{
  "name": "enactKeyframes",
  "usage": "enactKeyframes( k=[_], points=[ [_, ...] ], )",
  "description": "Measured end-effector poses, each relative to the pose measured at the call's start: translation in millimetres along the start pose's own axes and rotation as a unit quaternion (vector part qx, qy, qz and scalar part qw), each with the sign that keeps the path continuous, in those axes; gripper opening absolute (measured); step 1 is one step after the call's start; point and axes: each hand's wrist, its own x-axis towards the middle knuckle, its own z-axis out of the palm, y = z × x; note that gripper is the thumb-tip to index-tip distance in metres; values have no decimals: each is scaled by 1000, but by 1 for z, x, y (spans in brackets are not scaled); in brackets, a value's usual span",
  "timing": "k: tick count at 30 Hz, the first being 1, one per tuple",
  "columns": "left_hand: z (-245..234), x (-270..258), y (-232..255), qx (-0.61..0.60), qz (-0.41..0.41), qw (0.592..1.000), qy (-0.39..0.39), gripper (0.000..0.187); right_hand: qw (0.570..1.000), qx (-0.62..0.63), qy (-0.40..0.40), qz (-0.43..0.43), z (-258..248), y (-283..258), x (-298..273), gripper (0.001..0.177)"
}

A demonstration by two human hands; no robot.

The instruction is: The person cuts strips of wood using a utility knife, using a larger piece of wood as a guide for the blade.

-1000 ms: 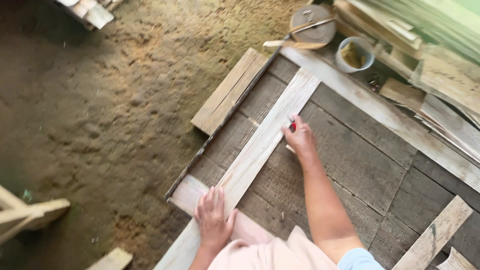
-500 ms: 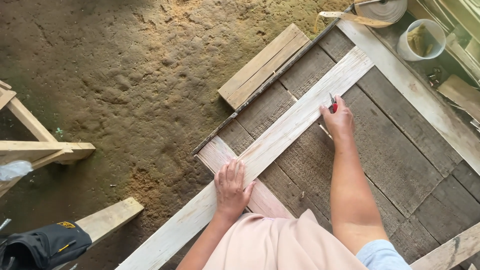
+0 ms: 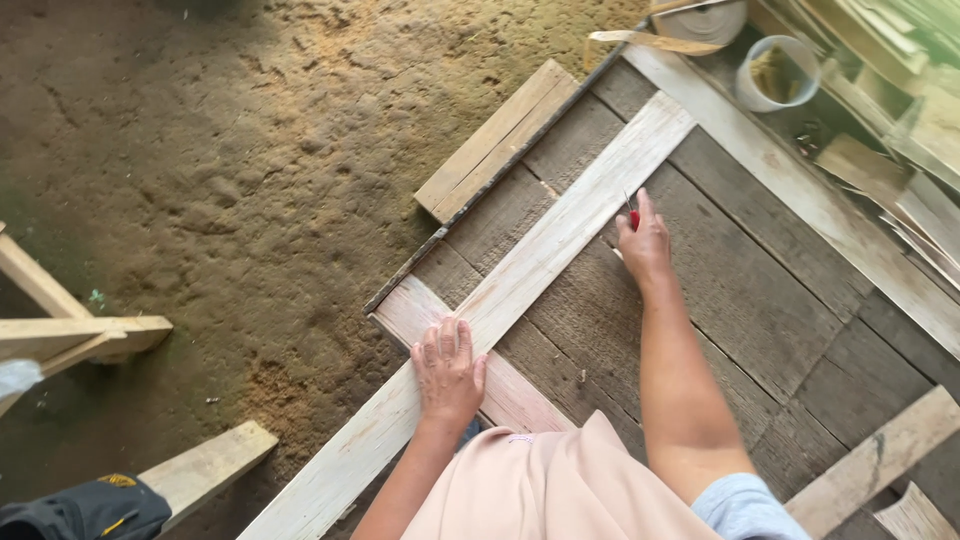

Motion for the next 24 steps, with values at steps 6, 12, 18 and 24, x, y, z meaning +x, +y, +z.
enactKeyframes(
  k=[6,12,18,24],
  points=[
    [-7,1,-1,5,8,1000,-13,67,993,9,118,11,7,155,-30,32],
    [-3,-1,5,10,-40,995,-86,69,925,-133,205,290,-35,325,-136,38],
    [-22,11,15,1,-102,961,-258,75,825,22,162,541,-131,267,-239,75],
    [-40,18,22,-13,-118,945,-304,74,836,47,182,516,-122,348,-249,79]
  ],
)
